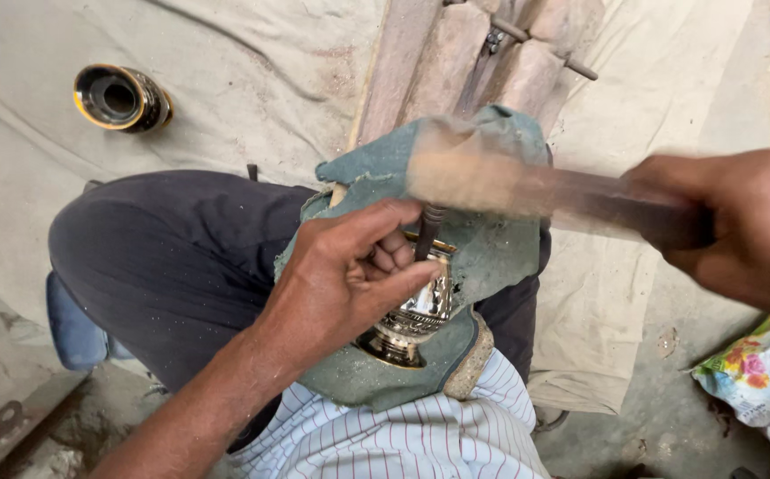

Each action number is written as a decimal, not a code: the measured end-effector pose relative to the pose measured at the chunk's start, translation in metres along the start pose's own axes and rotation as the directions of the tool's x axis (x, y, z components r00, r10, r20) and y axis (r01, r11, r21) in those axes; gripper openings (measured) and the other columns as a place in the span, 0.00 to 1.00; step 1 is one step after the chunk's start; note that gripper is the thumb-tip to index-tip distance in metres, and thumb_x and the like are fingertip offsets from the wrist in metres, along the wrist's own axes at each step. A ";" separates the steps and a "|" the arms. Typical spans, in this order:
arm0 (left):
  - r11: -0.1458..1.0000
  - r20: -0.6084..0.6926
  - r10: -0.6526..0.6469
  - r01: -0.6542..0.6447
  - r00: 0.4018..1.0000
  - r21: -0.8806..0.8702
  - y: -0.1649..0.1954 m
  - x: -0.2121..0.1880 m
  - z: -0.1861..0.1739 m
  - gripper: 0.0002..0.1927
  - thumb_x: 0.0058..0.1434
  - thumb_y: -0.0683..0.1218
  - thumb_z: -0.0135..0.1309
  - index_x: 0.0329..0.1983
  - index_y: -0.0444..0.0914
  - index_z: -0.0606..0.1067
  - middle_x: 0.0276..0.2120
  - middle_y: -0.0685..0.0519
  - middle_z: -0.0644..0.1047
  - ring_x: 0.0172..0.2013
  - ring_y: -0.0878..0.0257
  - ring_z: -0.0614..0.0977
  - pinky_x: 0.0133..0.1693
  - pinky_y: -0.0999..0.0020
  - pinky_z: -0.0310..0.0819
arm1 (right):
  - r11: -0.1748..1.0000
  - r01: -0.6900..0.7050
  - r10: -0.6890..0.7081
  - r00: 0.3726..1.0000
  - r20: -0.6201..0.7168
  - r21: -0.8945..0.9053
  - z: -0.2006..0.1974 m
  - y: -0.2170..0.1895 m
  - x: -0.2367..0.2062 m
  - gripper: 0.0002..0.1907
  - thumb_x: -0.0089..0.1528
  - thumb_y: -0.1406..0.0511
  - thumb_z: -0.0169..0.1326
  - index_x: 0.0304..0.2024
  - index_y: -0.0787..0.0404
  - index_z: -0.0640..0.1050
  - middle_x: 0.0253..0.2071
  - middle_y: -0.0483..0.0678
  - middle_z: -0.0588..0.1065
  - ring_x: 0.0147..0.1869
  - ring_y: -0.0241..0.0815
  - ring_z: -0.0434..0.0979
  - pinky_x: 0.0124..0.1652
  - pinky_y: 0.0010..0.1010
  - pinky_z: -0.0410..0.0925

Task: The person sits on the floor holding a small brass vessel on a sandbag on their lap, positions a metal punch against the vessel with one hand, and repeatedly strikes the punch with a wooden mallet using the other hand to shape or decorate the vessel surface. A second brass vessel rests on the cloth beside them.

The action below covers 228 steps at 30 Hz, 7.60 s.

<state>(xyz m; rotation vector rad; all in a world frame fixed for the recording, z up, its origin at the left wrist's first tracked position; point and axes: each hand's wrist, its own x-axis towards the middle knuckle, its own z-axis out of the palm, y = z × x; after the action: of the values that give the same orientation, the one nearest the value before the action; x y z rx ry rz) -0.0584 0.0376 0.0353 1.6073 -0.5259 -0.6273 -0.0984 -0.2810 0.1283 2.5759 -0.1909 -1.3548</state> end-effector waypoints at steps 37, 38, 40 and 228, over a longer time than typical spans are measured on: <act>0.996 0.065 -0.012 0.018 0.998 -0.090 -0.006 0.002 -0.002 0.22 0.60 0.40 0.67 0.58 0.32 0.77 0.30 0.57 0.78 0.28 0.75 0.76 0.26 0.80 0.72 | 0.975 0.020 0.014 0.988 -0.153 0.221 0.017 -0.002 -0.004 0.20 0.62 0.62 0.60 0.57 0.47 0.76 0.32 0.39 0.77 0.34 0.32 0.81 0.39 0.24 0.76; 0.995 0.061 -0.007 0.012 0.998 -0.096 -0.006 0.002 -0.002 0.22 0.61 0.40 0.67 0.58 0.32 0.77 0.30 0.57 0.78 0.29 0.75 0.77 0.27 0.80 0.73 | 0.943 0.043 0.022 0.981 -0.190 0.329 0.015 -0.004 -0.006 0.19 0.62 0.62 0.60 0.56 0.48 0.75 0.32 0.39 0.77 0.34 0.32 0.81 0.39 0.25 0.77; 0.994 0.047 -0.021 0.026 0.999 -0.106 -0.006 0.001 -0.001 0.22 0.61 0.40 0.67 0.58 0.32 0.77 0.30 0.57 0.78 0.29 0.75 0.77 0.27 0.80 0.73 | 0.564 0.298 0.092 0.904 -0.417 0.770 0.015 -0.012 -0.009 0.20 0.57 0.66 0.60 0.51 0.60 0.75 0.34 0.44 0.77 0.37 0.36 0.81 0.39 0.31 0.77; 0.983 -0.075 -0.157 0.149 0.985 -0.105 -0.008 0.000 0.006 0.13 0.63 0.37 0.65 0.48 0.31 0.76 0.29 0.54 0.77 0.29 0.73 0.79 0.28 0.79 0.78 | 0.707 0.499 -0.111 0.779 -0.618 0.501 -0.021 0.000 0.018 0.27 0.53 0.70 0.67 0.57 0.58 0.79 0.44 0.53 0.81 0.45 0.42 0.83 0.48 0.33 0.76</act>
<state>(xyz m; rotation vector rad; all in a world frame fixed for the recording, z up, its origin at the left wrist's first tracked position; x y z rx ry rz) -0.0627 0.0338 0.0271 1.5822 -0.3070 -0.6873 -0.0707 -0.2817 0.1250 3.6239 -0.1161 -0.5858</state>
